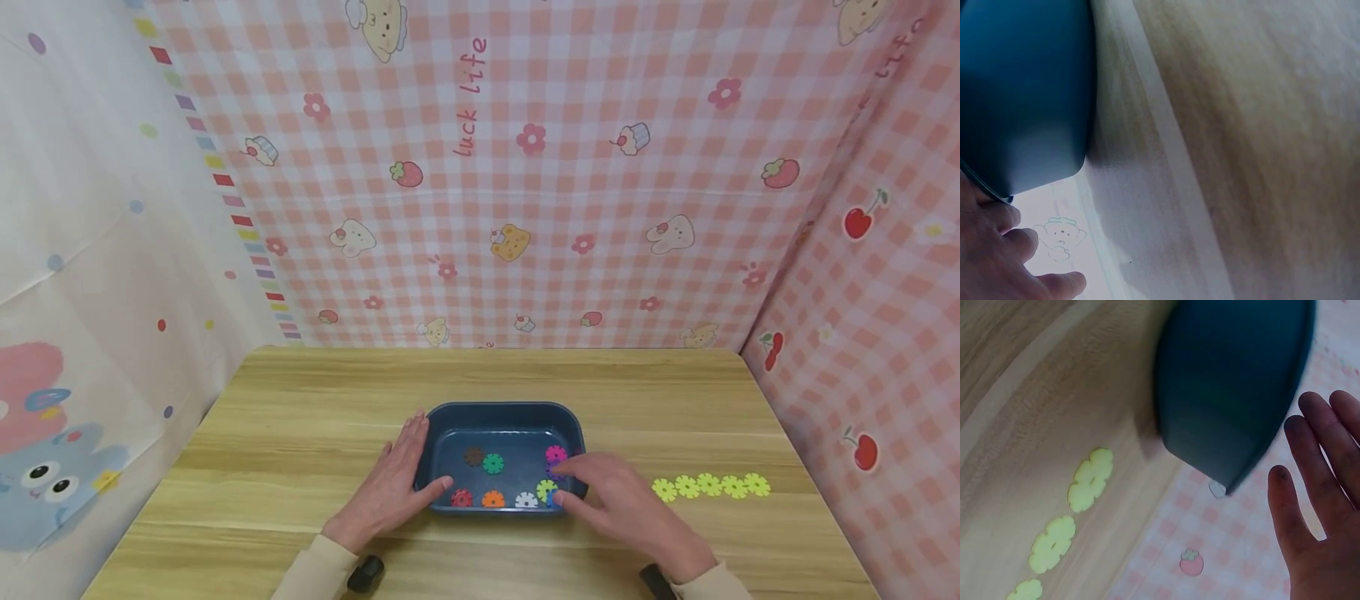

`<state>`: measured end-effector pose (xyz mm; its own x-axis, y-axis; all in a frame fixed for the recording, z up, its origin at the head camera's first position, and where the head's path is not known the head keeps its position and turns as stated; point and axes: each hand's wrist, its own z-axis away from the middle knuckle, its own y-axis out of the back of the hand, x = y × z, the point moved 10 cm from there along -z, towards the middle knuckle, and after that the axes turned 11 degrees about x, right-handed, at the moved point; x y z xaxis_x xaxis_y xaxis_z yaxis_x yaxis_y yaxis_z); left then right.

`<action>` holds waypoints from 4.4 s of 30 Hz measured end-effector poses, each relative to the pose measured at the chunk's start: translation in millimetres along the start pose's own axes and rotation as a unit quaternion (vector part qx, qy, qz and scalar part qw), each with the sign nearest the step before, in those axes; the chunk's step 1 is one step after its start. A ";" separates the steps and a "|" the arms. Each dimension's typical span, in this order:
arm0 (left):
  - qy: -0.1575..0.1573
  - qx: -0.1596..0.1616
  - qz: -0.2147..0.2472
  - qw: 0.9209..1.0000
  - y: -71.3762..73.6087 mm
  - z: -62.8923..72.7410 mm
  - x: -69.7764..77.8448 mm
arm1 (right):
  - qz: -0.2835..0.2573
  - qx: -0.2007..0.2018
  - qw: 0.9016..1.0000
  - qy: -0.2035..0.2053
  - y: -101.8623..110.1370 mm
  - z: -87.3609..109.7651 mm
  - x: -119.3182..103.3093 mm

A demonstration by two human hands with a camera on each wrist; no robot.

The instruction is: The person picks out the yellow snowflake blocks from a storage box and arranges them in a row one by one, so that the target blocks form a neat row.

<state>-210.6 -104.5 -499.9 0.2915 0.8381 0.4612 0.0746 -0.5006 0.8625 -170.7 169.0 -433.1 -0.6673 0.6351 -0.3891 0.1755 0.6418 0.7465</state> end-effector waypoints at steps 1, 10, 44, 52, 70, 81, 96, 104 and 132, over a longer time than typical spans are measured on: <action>-0.001 -0.001 -0.001 1.000 0.0 -0.3 -0.1 | 0.005 -0.010 1.000 0.004 -4.8 -0.9 -0.7; -0.001 -0.001 -0.001 1.000 0.5 -0.8 -0.4 | 0.043 -0.102 0.994 -0.001 -35.1 -4.0 2.0; 0.000 -0.003 0.003 1.000 -0.2 0.0 -0.1 | 0.060 -0.154 0.986 0.021 -74.3 -23.2 -5.7; 0.001 -0.002 0.005 1.000 0.1 0.8 -0.7 | 0.021 -0.196 0.980 -0.036 -83.4 -35.7 6.0; 0.004 -0.002 0.005 1.000 -0.5 0.4 -0.5 | -0.007 -0.251 0.968 -0.033 -98.3 -53.1 14.5; 0.003 0.001 0.003 1.000 -0.3 -0.2 -0.4 | 0.021 -0.255 0.966 -0.040 -106.1 -51.7 21.1; 0.007 -0.006 0.003 1.000 -2.4 -1.1 -1.5 | 0.066 -0.223 0.972 -0.006 -112.3 -51.3 17.6; 0.007 -0.004 0.002 1.000 -1.9 -1.2 -1.8 | 0.062 -0.233 0.970 -0.013 -112.0 -50.8 15.0; 0.002 0.003 0.006 1.000 -1.0 -0.1 -0.7 | 0.001 -0.132 0.991 -0.025 -68.1 -53.6 4.0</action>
<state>-211.0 -104.6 -501.1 0.2877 0.8334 0.4719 0.0776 -0.5114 0.8558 -224.2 104.8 -456.6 -0.6289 0.6614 -0.4088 -0.0227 0.5100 0.8599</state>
